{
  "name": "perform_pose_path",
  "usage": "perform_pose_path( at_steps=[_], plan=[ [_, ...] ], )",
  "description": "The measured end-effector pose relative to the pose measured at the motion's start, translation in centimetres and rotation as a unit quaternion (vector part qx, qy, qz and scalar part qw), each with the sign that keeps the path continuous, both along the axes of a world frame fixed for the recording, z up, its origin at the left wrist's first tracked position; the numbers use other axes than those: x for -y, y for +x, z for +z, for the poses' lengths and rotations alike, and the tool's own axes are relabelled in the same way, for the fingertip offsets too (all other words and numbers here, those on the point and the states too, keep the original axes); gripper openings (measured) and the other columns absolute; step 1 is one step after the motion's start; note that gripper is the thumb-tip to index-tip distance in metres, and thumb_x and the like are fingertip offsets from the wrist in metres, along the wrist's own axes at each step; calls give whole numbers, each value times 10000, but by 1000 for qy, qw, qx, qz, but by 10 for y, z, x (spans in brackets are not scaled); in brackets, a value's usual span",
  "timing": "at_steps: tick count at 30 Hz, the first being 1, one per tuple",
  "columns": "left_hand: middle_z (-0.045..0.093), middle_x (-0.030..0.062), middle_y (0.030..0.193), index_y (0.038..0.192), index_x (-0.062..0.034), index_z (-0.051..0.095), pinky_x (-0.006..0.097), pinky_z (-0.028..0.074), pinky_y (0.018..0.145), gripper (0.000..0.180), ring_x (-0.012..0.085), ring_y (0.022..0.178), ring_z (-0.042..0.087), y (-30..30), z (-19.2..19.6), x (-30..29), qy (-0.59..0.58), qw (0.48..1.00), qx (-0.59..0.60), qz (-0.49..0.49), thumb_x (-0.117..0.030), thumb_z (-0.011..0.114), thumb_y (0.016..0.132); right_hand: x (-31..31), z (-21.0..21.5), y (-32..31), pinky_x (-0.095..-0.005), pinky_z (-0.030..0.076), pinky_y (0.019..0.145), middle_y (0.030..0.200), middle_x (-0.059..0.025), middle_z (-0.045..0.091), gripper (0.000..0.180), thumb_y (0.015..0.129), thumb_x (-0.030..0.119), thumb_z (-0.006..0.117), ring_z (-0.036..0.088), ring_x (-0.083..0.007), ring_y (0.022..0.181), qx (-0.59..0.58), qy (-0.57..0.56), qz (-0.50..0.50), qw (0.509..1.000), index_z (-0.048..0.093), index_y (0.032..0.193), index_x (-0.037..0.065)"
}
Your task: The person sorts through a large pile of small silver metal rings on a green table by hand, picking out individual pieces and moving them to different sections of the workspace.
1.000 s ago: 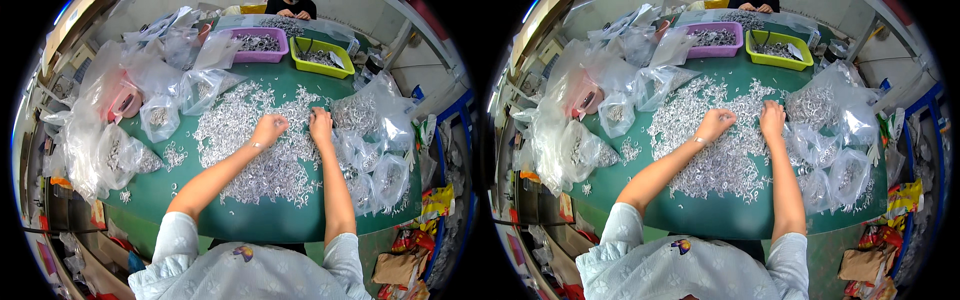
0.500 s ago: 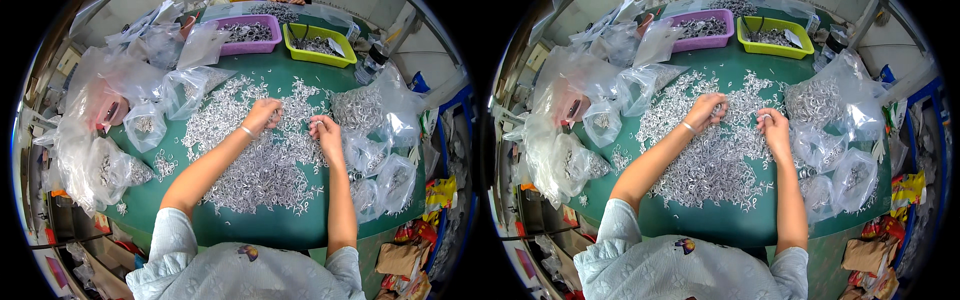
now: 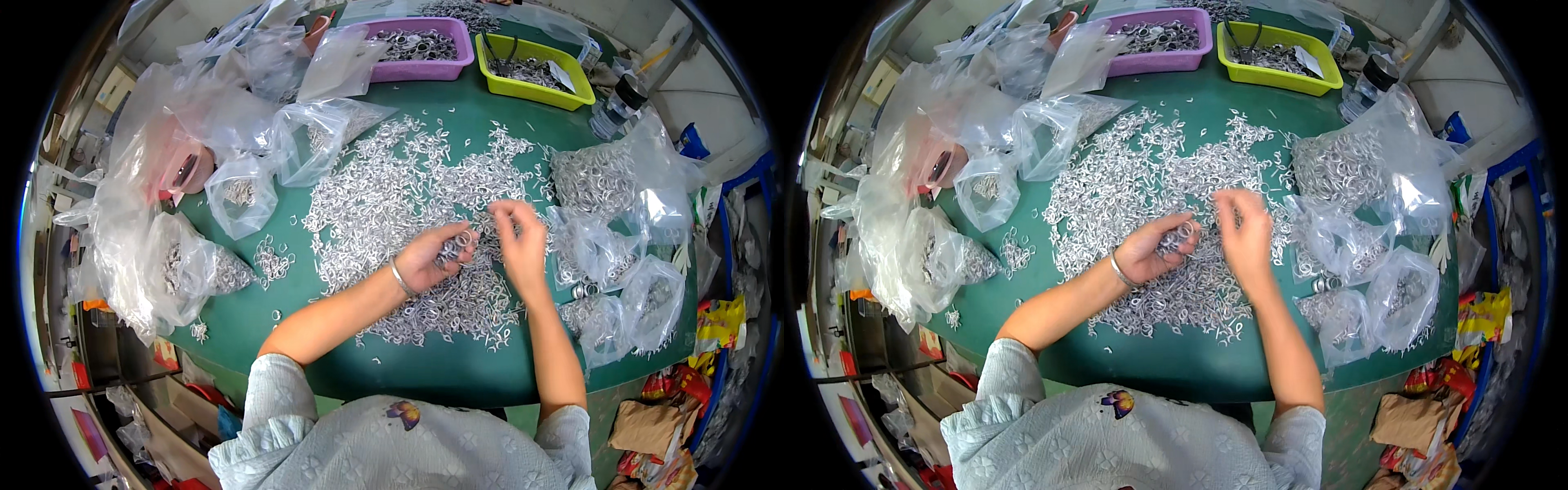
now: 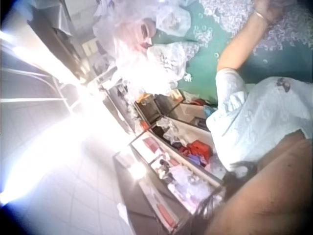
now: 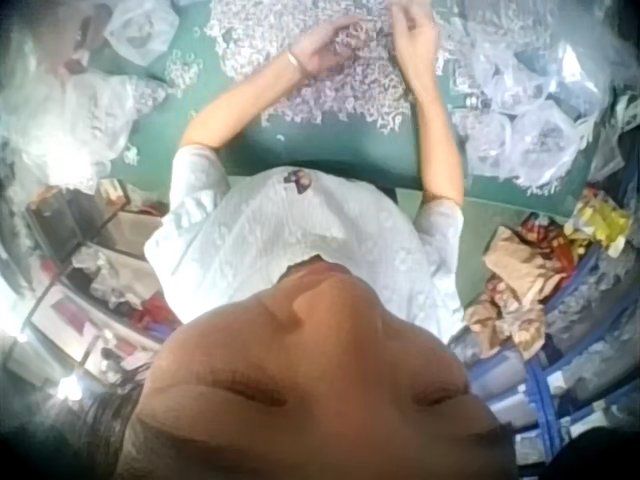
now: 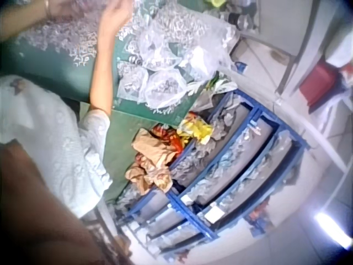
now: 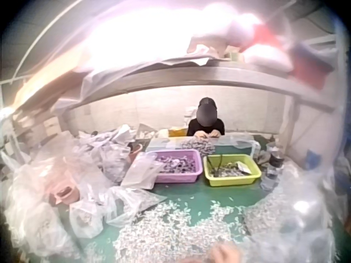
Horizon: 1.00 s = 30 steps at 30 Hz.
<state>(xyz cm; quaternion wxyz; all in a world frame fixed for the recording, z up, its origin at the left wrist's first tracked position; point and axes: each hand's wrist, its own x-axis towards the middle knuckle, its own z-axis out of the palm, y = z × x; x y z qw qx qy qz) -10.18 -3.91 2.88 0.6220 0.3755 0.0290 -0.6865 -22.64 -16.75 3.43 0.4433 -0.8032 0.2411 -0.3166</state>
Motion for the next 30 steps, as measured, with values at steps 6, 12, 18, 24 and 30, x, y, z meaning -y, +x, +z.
perform_pose_path(
  at_steps=[6, 12, 18, 24, 30],
  plan=[
    [670, 47, 897, 1025, -32, 648, 167, 381, 433, 213, 77, 701, 593, 24, 4, 7, 22, 987, 155, 42, -226, 612, 945, 41, -42, 41, -409, 412, 806, 942, -102, 556, 196, 762, 52, 690, 538, -302, 952, -153, -317, -82, 932, 604, 938, 36],
    [694, 86, 768, 1107, -16, 677, 244, 486, 567, 284, 123, 644, 641, 79, -16, 36, 50, 809, 586, 3, -164, 670, 865, 29, -38, 32, -393, 462, 785, 862, -124, 591, 114, 775, 44, 693, 582, -292, 865, -103, -130, 92, 982, 634, 868, 15],
    [697, 199, 820, 936, -42, 741, 378, 542, 748, 227, 315, 752, 691, 94, -24, 63, 47, 588, 804, -77, -150, 732, 737, 61, -21, 31, -380, 469, 829, 987, -125, 666, 199, 808, 116, 697, 610, -269, 912, -65, 28, 30, 997, 685, 983, 21],
    [708, 175, 814, 935, -58, 747, 341, 544, 718, 195, 270, 728, 696, 90, -14, 53, -18, 597, 791, -134, -123, 711, 754, 82, -63, 63, -421, 378, 990, 1228, -116, 593, 320, 843, 188, 658, 498, -324, 1153, -125, -312, -66, 939, 628, 1134, 59],
    [707, 95, 757, 927, -35, 739, 296, 525, 606, 159, 153, 600, 648, 90, -19, 36, -57, 638, 755, -141, -85, 678, 789, 47, -37, 49, -413, 397, 967, 1207, -124, 598, 292, 837, 128, 653, 532, -335, 1099, -95, -109, 94, 985, 626, 1118, 54]
  ],
)
